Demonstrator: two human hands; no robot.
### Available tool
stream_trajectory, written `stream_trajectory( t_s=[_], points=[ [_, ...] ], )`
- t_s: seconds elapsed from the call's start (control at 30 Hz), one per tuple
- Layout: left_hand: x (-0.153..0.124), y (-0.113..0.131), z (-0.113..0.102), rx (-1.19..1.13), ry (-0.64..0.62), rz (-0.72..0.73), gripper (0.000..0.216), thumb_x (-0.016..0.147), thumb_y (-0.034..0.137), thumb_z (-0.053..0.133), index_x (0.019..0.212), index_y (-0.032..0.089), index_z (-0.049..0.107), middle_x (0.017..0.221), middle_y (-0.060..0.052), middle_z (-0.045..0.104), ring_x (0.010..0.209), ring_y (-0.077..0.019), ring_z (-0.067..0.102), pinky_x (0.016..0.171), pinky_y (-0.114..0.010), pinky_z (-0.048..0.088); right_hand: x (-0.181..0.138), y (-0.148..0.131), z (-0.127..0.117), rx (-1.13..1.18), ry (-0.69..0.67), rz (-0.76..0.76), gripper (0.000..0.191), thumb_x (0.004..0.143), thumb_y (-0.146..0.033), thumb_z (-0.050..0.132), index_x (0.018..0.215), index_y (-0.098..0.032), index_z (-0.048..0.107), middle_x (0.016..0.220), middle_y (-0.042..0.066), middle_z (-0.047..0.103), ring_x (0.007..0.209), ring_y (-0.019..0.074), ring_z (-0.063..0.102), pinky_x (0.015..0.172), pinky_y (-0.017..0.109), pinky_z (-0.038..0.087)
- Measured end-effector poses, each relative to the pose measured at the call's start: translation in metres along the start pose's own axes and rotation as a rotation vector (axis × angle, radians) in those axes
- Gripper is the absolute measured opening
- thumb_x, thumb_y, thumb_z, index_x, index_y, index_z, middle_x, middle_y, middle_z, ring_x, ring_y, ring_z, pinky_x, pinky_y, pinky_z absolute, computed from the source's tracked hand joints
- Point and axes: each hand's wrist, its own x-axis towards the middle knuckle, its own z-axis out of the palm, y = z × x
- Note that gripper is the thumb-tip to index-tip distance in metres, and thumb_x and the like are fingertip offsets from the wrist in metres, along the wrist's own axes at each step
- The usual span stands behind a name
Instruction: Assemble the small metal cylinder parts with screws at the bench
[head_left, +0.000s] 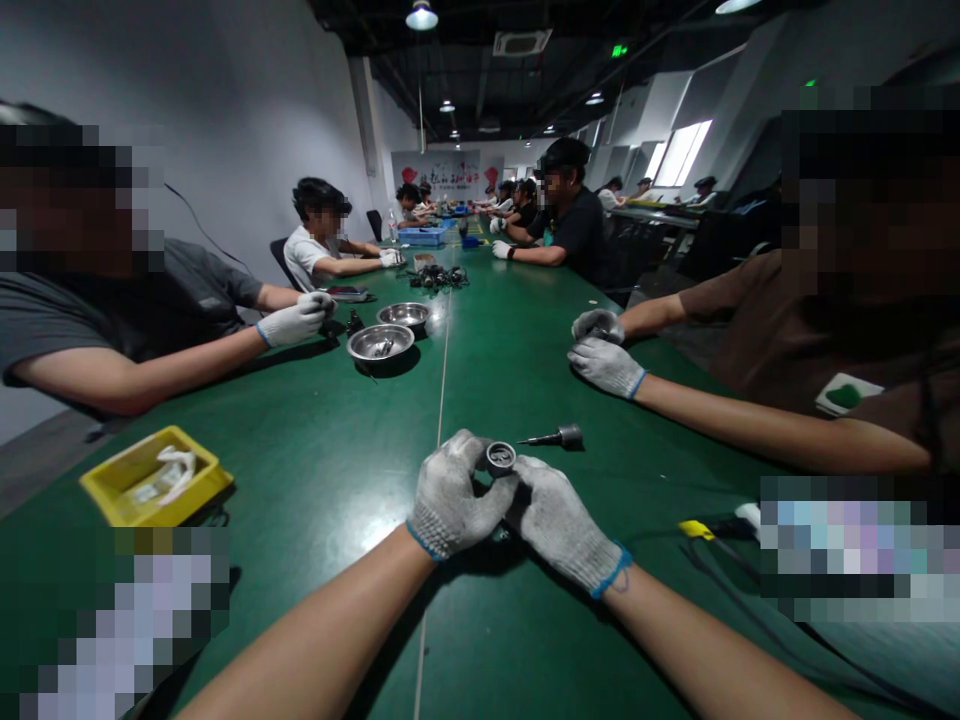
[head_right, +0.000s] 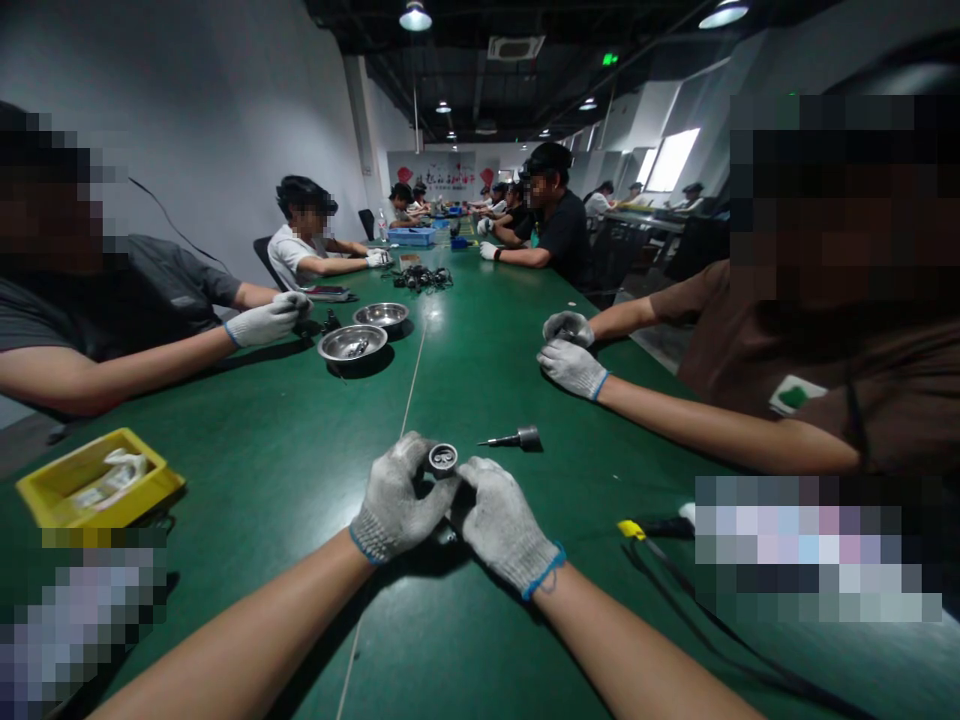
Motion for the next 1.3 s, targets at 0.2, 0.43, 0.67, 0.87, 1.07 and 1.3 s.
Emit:
stream_trajectory(
  t_s=[0.2, 0.43, 0.67, 0.87, 1.07, 1.3],
  points=[
    [-0.0009, -0.0011, -0.001, -0.021, -0.009, -0.006, 0.014, 0.09, 0.028, 0.066, 0.1, 0.019, 0.066, 0.086, -0.005, 0.07, 0.076, -0.0178, 0.069, 0.068, -0.028, 0.055, -0.0002, -0.0002, 0.0, -0.023, -0.01, -0.009, 0.011, 0.079, -0.014, 0.073, 0.088, -0.02, 0.072, 0.093, 0.008, 0.075, 0.094, 0.026, 0.071, 0.092, 0.038, 0.057],
    [-0.0015, -0.0013, -0.0009, -0.024, -0.006, -0.011, 0.014, 0.09, 0.029, 0.067, 0.099, 0.019, 0.066, 0.085, -0.005, 0.07, 0.076, -0.018, 0.069, 0.069, -0.028, 0.055, -0.0015, 0.0015, 0.0015, -0.055, -0.004, -0.026, 0.013, 0.079, -0.013, 0.072, 0.09, -0.02, 0.071, 0.095, 0.007, 0.075, 0.091, 0.0237, 0.07, 0.088, 0.035, 0.056],
    [-0.0011, 0.0, -0.0004, -0.034, 0.018, -0.035, 0.014, 0.088, 0.028, 0.068, 0.1, 0.02, 0.065, 0.085, -0.004, 0.069, 0.076, -0.0174, 0.069, 0.07, -0.028, 0.057, -0.0002, -0.0036, -0.0002, -0.062, 0.0, 0.001, 0.01, 0.077, -0.012, 0.071, 0.083, -0.02, 0.069, 0.089, 0.007, 0.074, 0.085, 0.0238, 0.069, 0.081, 0.035, 0.056],
    [-0.0017, 0.0, 0.0002, -0.036, 0.025, -0.031, 0.015, 0.087, 0.026, 0.069, 0.1, 0.019, 0.065, 0.085, -0.004, 0.069, 0.076, -0.0174, 0.07, 0.071, -0.028, 0.058, -0.0002, -0.0051, -0.0006, -0.057, -0.002, 0.025, 0.011, 0.076, -0.012, 0.071, 0.084, -0.019, 0.069, 0.091, 0.008, 0.074, 0.086, 0.0249, 0.07, 0.081, 0.036, 0.057],
    [-0.0028, -0.0015, 0.0003, -0.04, 0.001, -0.044, 0.015, 0.087, 0.031, 0.07, 0.097, 0.019, 0.067, 0.083, -0.004, 0.069, 0.073, -0.0171, 0.069, 0.069, -0.028, 0.057, -0.0012, -0.0022, -0.0001, -0.033, -0.009, 0.006, 0.013, 0.078, -0.013, 0.073, 0.09, -0.019, 0.071, 0.096, 0.008, 0.075, 0.093, 0.0246, 0.07, 0.089, 0.035, 0.057],
    [-0.0002, 0.0034, -0.0011, -0.025, -0.046, -0.135, 0.013, 0.085, 0.032, 0.07, 0.087, 0.021, 0.063, 0.075, -0.002, 0.066, 0.065, -0.0156, 0.065, 0.059, -0.026, 0.051, 0.0002, -0.0042, -0.0022, -0.005, -0.01, 0.003, 0.01, 0.081, -0.013, 0.07, 0.088, -0.02, 0.073, 0.09, 0.007, 0.075, 0.091, 0.0244, 0.07, 0.089, 0.035, 0.057]
  ],
)
